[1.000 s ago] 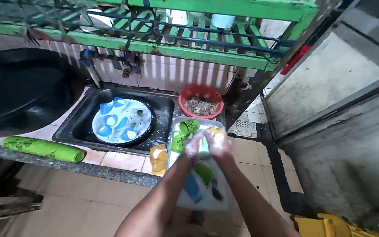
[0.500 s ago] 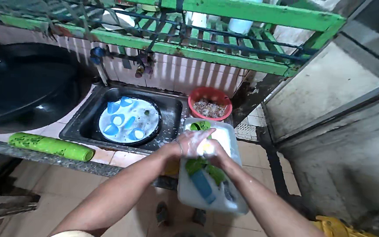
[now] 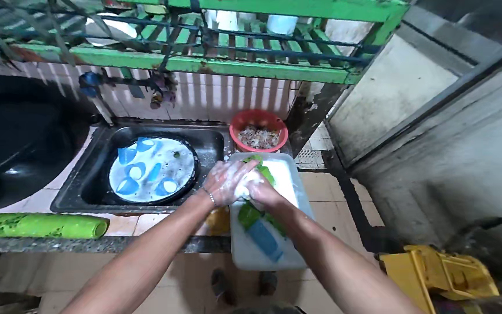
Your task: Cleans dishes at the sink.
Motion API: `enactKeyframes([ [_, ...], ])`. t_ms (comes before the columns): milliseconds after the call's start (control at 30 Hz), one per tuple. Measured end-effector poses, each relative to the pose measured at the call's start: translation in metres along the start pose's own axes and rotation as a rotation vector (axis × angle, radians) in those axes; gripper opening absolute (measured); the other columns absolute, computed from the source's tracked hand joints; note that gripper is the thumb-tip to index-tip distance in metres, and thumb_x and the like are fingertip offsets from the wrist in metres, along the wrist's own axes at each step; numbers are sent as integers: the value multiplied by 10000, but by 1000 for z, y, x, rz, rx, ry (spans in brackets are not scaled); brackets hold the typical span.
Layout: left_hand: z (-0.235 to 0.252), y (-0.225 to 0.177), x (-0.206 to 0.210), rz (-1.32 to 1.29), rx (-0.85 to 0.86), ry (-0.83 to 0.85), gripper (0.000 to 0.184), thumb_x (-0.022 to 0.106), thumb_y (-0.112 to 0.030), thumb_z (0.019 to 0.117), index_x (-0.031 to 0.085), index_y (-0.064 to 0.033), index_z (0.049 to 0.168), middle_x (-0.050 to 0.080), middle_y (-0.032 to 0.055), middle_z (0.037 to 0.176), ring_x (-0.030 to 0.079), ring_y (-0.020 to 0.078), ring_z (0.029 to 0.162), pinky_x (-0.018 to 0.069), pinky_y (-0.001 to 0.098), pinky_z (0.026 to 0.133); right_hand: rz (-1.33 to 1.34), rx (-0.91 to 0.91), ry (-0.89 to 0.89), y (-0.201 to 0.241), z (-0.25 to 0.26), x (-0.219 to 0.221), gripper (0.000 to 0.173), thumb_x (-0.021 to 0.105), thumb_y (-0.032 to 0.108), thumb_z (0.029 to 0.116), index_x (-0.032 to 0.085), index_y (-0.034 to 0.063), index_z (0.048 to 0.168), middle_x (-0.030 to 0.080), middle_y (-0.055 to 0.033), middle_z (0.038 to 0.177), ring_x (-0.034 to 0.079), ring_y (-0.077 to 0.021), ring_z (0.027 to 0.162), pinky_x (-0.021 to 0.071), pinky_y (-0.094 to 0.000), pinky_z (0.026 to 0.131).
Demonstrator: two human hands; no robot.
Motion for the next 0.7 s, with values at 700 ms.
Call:
enactKeyframes([
  [700, 79, 32, 111, -212, -1196, 195, 679, 554, -666, 963, 677, -82, 1286, 637, 207, 1361, 548, 403, 1334, 420, 675, 1046, -957, 357, 130, -98, -33, -110, 477, 647, 161, 981, 556, -12, 1416, 580, -274, 1398, 534, -427, 1337, 421, -595, 1117],
])
Point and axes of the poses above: each hand's wrist, its own z-axis towards the middle knuckle, its own x-axis out of the palm, y = z × x, the point moved 8 cm from there along z, towards the middle knuckle
